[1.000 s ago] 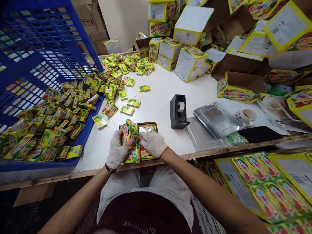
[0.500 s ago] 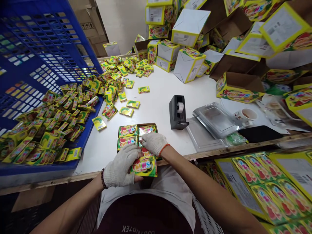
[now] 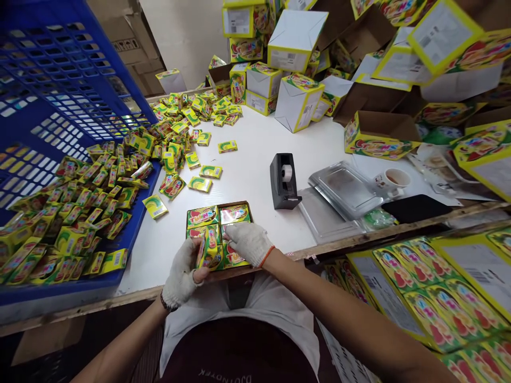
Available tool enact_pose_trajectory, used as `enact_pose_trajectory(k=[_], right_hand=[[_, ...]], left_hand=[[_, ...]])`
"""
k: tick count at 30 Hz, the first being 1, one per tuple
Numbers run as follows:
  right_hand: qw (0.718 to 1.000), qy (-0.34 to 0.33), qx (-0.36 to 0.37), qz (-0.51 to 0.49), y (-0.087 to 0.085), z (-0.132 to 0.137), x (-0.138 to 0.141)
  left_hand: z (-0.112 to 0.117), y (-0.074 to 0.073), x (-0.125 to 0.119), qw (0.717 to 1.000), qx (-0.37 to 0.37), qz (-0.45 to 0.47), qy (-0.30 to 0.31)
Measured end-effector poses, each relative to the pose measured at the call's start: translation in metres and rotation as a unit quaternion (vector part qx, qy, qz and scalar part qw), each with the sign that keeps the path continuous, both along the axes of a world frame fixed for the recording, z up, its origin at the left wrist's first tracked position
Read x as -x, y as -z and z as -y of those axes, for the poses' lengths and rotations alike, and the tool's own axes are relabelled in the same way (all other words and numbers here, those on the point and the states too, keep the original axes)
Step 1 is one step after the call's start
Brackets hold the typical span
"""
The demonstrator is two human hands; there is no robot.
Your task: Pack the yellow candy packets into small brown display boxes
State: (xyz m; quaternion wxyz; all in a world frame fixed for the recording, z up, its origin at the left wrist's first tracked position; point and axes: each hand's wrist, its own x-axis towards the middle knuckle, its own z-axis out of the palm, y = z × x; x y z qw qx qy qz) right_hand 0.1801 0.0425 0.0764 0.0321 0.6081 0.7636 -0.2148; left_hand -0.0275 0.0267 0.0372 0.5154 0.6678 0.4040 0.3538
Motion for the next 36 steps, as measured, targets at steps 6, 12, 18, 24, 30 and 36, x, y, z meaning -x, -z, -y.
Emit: enact_pose_trajectory(k=[6,12,18,24,30,36], right_hand=[[0.999,-0.006,0.031,0.016,-0.001,-0.013,0.004],[0.999,0.01,-0.051,-0.013,0.011,-0.003,0.003],[0.95,0.102,0.021,-0.296,0.02,-0.01,-0.016],[0.792,0.255,0.039,-0.553,-0.005,-0.007,-0.038],[0.785,0.184,0.094,-0.585,-0.029,0.01,-0.028],[0.799,0.205,-0.008,-0.565,-0.02,0.003,-0.041]], left_hand=[[-0.004,-0.001,-0.006,0.994,0.043,0.088,-0.056],[-0.003,0.005,-0.003,0.998,0.01,0.048,-0.032],[-0.003,0.0,-0.001,1.0,0.015,0.012,-0.023],[-0.013,-0.029,-0.016,0.986,-0.089,-0.09,-0.105],[-0.024,-0.041,-0.044,0.938,-0.272,-0.194,-0.096],[-0.038,-0.045,-0.044,0.927,-0.301,-0.222,-0.025]])
